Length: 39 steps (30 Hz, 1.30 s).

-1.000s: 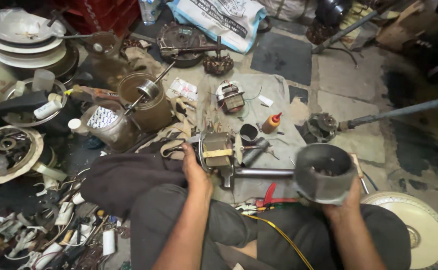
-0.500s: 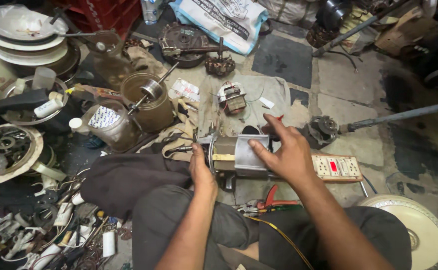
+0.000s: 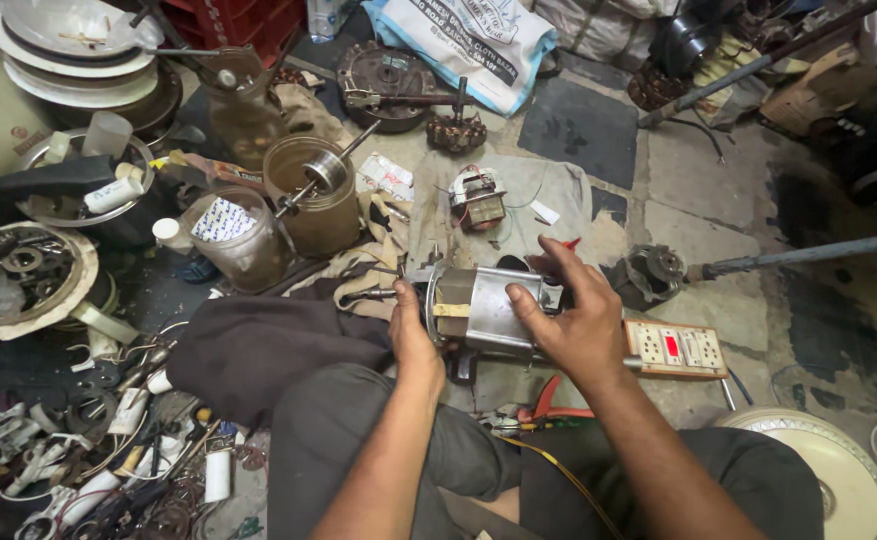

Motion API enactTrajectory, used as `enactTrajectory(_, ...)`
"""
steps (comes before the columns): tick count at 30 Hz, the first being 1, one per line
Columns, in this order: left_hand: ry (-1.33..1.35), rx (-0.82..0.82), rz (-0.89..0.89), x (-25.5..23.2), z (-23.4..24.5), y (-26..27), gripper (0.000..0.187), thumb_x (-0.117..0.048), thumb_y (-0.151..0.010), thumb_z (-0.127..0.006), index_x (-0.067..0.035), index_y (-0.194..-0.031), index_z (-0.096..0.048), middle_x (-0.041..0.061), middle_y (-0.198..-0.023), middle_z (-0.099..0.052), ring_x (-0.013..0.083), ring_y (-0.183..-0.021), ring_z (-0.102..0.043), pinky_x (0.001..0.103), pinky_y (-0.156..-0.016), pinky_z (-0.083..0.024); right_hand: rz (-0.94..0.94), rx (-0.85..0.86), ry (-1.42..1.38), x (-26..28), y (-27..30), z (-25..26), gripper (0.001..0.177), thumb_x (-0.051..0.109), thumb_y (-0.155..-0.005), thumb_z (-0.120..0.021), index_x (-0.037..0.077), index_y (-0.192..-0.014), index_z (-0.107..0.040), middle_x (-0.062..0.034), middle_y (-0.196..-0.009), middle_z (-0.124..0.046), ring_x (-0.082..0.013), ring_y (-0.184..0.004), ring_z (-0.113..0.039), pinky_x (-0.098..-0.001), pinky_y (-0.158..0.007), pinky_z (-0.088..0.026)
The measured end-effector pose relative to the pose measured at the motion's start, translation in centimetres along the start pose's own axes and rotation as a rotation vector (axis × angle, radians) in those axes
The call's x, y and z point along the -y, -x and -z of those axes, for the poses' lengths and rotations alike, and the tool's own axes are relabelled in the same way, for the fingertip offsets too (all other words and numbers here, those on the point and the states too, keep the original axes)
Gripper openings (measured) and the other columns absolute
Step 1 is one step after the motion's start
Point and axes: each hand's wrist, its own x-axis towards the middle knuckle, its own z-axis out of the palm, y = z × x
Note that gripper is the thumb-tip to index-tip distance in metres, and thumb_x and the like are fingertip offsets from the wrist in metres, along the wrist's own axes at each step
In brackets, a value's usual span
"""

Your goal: The person is repairing an electric motor. They disassemble the motor, apply glue to the internal components, and reassemble the parts using a screwdriver.

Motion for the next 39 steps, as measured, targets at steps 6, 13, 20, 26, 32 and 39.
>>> enactTrajectory(6, -0.069, 0.0, -0.192, 1.2, 0.9, -1.3, 0.074, -0.063, -0.094, -0.057, 0.003, -0.128, -0.062, 0.01, -0.123, -0.068, 0.0192, -0.108, -0.064, 0.033, -0.087, -0.05, 0.056, 0.004, 0.096, 0.4, 0.2, 0.4, 0.065, 0.032, -0.081, -0.086, 0.003, -0.135, -0.064, -0.0155, -0.109, -0.075, -0.0293, -0.095, -0.071, -0.0396, -0.085, -0.056)
enactTrajectory(13, -0.065, 0.001, -0.139, 1.4, 0.8, -1.2, 0.075, -0.061, -0.092, -0.057, 0.005, -0.127, -0.064, 0.013, -0.123, -0.069, 0.0218, -0.108, -0.065, 0.037, -0.093, -0.051, 0.029, -0.036, 0.208, 0.8, -0.3, -0.9, 0.072, 0.038, -0.074, -0.088, 0.003, -0.132, -0.064, -0.017, -0.098, -0.073, -0.0326, -0.083, -0.068, -0.0425, -0.075, -0.055)
enactTrajectory(20, -0.005, -0.001, 0.041, -0.2, 0.1, 0.2, 0.07, -0.069, -0.087, -0.056, -0.006, -0.116, -0.065, 0.008, -0.097, -0.072, 0.0202, -0.075, -0.069, 0.035, -0.053, -0.05, 0.032, -0.037, 0.13, 1.0, -1.3, 0.0, 0.072, 0.041, -0.074, -0.086, 0.005, -0.133, -0.064, -0.0164, -0.099, -0.074, -0.0316, -0.088, -0.071, -0.0423, -0.078, -0.057)
enactTrajectory(26, -0.009, -0.009, 0.125, -0.2, 0.2, 0.3, 0.07, -0.073, -0.084, -0.055, -0.013, -0.118, -0.065, 0.005, -0.096, -0.073, 0.0201, -0.075, -0.069, 0.035, -0.051, -0.047, -0.013, 0.095, 0.162, 1.7, -1.7, 0.1, 0.076, 0.045, -0.072, -0.086, 0.006, -0.132, -0.062, -0.0176, -0.096, -0.073, -0.0345, -0.084, -0.069, -0.0437, -0.077, -0.055)
enactTrajectory(32, 0.101, 0.016, 0.178, -0.1, 0.3, -0.2, 0.076, -0.068, -0.084, -0.058, -0.009, -0.132, -0.062, 0.009, -0.118, -0.073, 0.0272, -0.101, -0.072, 0.049, -0.08, -0.059, 0.034, 0.182, 0.073, 2.4, -1.4, -0.2, 0.091, 0.042, -0.065, -0.092, 0.008, -0.14, -0.055, -0.0191, -0.106, -0.07, -0.0355, -0.098, -0.067, -0.043, -0.085, -0.053)
enactTrajectory(39, 0.195, 0.096, 0.173, 0.1, 0.5, -0.2, 0.074, -0.065, -0.089, -0.055, -0.008, -0.135, -0.06, 0.01, -0.122, -0.072, 0.0264, -0.108, -0.07, 0.045, -0.09, -0.056, -0.296, 0.25, -0.233, -3.3, 2.0, 2.6, 0.1, 0.028, -0.071, -0.088, 0.012, -0.155, -0.037, -0.014, -0.148, -0.056, -0.0256, -0.128, -0.06, -0.0414, -0.098, -0.053)
